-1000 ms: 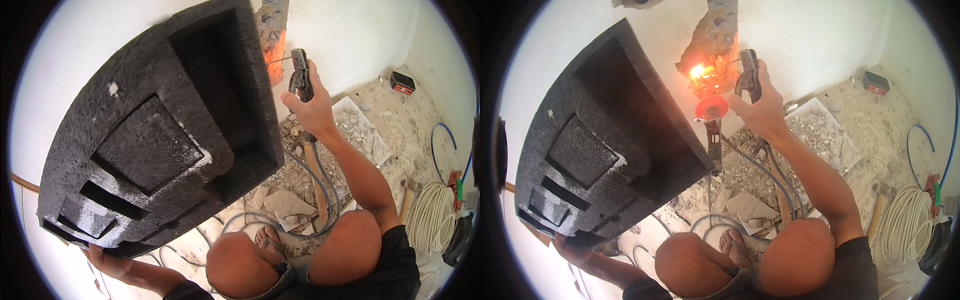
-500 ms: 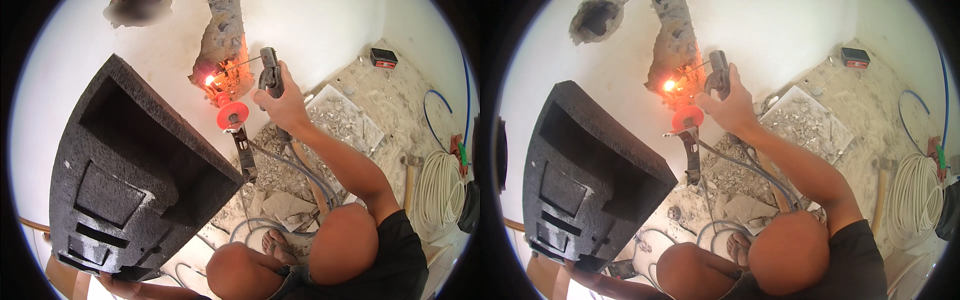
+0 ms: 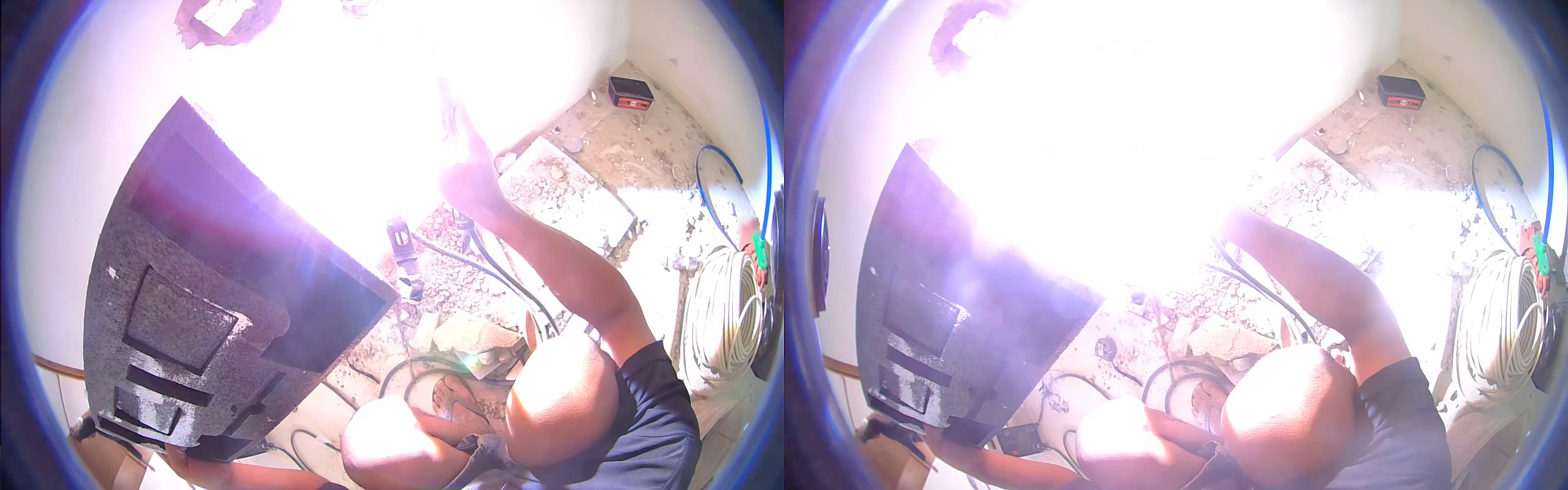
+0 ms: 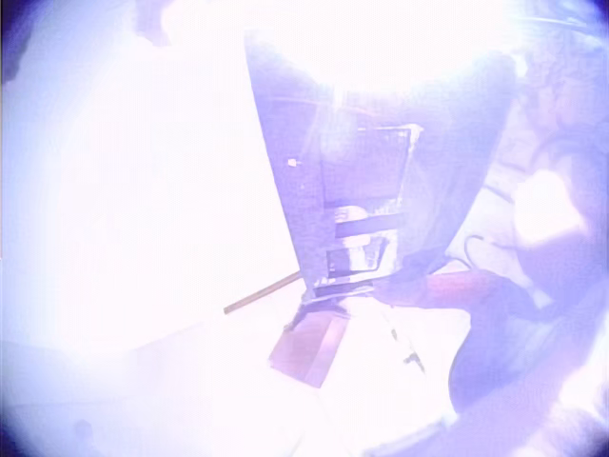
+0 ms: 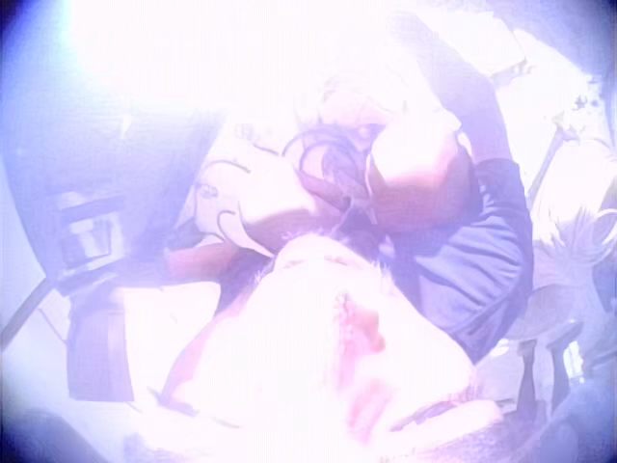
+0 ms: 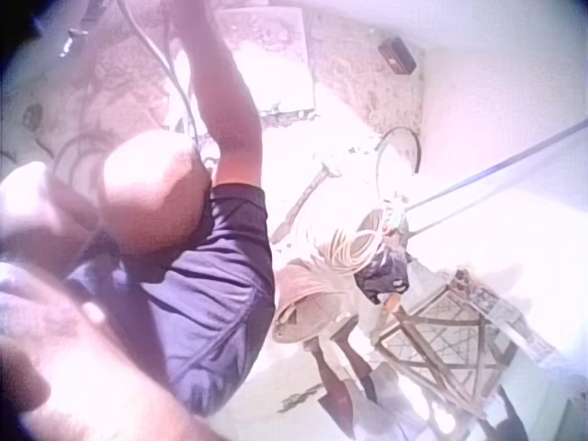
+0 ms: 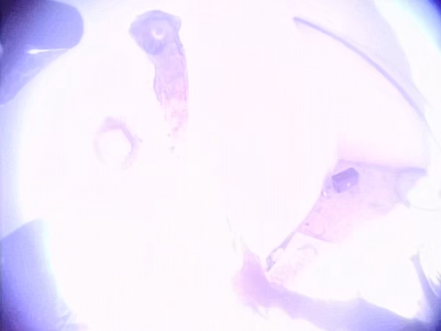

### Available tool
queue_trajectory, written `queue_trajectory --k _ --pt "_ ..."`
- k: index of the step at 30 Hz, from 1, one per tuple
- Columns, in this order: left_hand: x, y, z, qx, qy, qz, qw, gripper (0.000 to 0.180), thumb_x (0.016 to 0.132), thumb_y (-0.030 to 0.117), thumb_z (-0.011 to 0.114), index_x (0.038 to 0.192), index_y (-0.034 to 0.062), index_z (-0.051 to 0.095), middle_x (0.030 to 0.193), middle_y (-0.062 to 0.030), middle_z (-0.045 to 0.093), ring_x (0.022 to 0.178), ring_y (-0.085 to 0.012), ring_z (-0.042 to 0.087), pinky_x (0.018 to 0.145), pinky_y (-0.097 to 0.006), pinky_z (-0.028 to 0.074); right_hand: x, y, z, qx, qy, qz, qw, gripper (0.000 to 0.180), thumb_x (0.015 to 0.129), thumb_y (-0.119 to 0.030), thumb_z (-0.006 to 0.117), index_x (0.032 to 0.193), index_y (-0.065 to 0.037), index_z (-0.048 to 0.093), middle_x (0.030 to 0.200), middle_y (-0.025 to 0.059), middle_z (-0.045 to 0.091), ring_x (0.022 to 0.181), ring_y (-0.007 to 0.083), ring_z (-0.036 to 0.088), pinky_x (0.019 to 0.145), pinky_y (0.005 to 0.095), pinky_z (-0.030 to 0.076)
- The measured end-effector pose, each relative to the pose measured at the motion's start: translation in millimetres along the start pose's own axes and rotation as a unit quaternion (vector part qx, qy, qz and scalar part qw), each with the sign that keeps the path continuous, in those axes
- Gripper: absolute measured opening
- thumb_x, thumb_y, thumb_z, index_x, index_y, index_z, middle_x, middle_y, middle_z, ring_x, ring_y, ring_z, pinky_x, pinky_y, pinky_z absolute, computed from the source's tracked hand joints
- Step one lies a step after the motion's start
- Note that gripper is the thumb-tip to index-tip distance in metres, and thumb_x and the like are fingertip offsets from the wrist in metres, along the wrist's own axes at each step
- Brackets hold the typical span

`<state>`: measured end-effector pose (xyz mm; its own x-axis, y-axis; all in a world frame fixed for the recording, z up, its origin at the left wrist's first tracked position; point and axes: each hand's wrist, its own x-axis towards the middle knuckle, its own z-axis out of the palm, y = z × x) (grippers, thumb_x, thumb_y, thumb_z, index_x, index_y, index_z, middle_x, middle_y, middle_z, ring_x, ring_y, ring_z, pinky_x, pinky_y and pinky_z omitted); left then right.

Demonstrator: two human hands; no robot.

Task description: The person welds a metal rod into a hole in the wall using a welding torch and a welding mask. They then use a hammer to chip away debris from the wall around the welded rod.

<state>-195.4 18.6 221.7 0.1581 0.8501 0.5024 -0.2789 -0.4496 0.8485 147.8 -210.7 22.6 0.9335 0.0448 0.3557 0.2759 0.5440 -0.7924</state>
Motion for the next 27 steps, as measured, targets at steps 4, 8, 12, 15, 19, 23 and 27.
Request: queue_trajectory --k 4,8,12,15,19,23,27 --pt "-2 -1 -2 0.008 0.01 -0.01 1.0 0.042 0.086 0.019 0.047 0.119 -0.0076 0.048 0.116 -0.0142 0.053 0.107 -0.0245 0.05 0.092 -0.037 0.038 -1 -12 9 -0.148 -0.008 -0.041 0.988 0.07 0.074 -0.012 0.068 0.131 0.003 0.029 0.083 0.0023 0.05 0.068 0.0069 0.05 0.058 0.0217 0.044" --pt "44 -11 -63 0.032 -0.128 -0.032 0.991 0.039 0.087 0.019 0.046 0.115 -0.0077 0.051 0.112 -0.0146 0.054 0.103 -0.0237 0.052 0.089 -0.036 0.04 -3 -26 13 -0.193 0.006 -0.006 0.981 0.07 0.074 -0.017 0.069 0.13 0.003 0.032 0.078 -0.0013 0.047 0.067 0.0059 0.044 0.058 0.0214 0.042" --pt "29 -4 -53 -0.039 -0.219 -0.054 0.973 0.037 0.086 0.017 0.046 0.112 -0.0073 0.053 0.108 -0.0142 0.056 0.099 -0.0241 0.055 0.086 -0.036 0.042 -2 -17 13 -0.228 0.011 -0.018 0.973 0.069 0.074 -0.018 0.069 0.13 0.002 0.034 0.08 -0.0011 0.049 0.069 0.0062 0.045 0.062 0.0216 0.042" --pt "45 -16 -61 -0.023 -0.133 -0.016 0.991 0.04 0.083 0.015 0.047 0.118 -0.0047 0.049 0.112 -0.015 0.055 0.102 -0.0262 0.054 0.088 -0.039 0.042 1 -17 15 -0.194 0.004 -0.058 0.979 0.07 0.074 -0.018 0.069 0.13 0.001 0.034 0.082 -0.0007 0.05 0.07 0.007 0.045 0.063 0.0217 0.042" --pt "20 -13 -35 -0.061 -0.091 -0.003 0.994 0.036 0.081 0.014 0.049 0.109 -0.0075 0.054 0.103 -0.0136 0.059 0.095 -0.0244 0.057 0.084 -0.037 0.044 -2 -31 20 -0.242 -0.001 0.011 0.97 0.073 0.073 -0.019 0.069 0.132 0.004 0.032 0.08 0.0008 0.052 0.071 0.0076 0.047 0.065 0.0222 0.043" --pt "25 -13 -39 -0.057 -0.06 0.005 0.997 0.037 0.079 0.014 0.052 0.109 -0.0077 0.054 0.103 -0.0147 0.059 0.095 -0.0254 0.057 0.083 -0.039 0.045 6 -36 15 -0.224 -0.013 0.052 0.973 0.068 0.07 -0.025 0.069 0.122 0.005 0.037 0.088 0.0038 0.055 0.076 0.0103 0.052 0.068 0.025 0.045" --pt "21 -14 -31 -0.038 -0.04 0.016 0.998 0.038 0.079 0.015 0.052 0.11 -0.0079 0.053 0.106 -0.0154 0.057 0.096 -0.0258 0.057 0.083 -0.039 0.045 6 -29 19 -0.146 0.01 0.034 0.989 0.083 0.073 -0.018 0.067 0.136 0.01 0.023 0.081 0.0025 0.053 0.07 0.0087 0.052 0.061 0.0236 0.045"
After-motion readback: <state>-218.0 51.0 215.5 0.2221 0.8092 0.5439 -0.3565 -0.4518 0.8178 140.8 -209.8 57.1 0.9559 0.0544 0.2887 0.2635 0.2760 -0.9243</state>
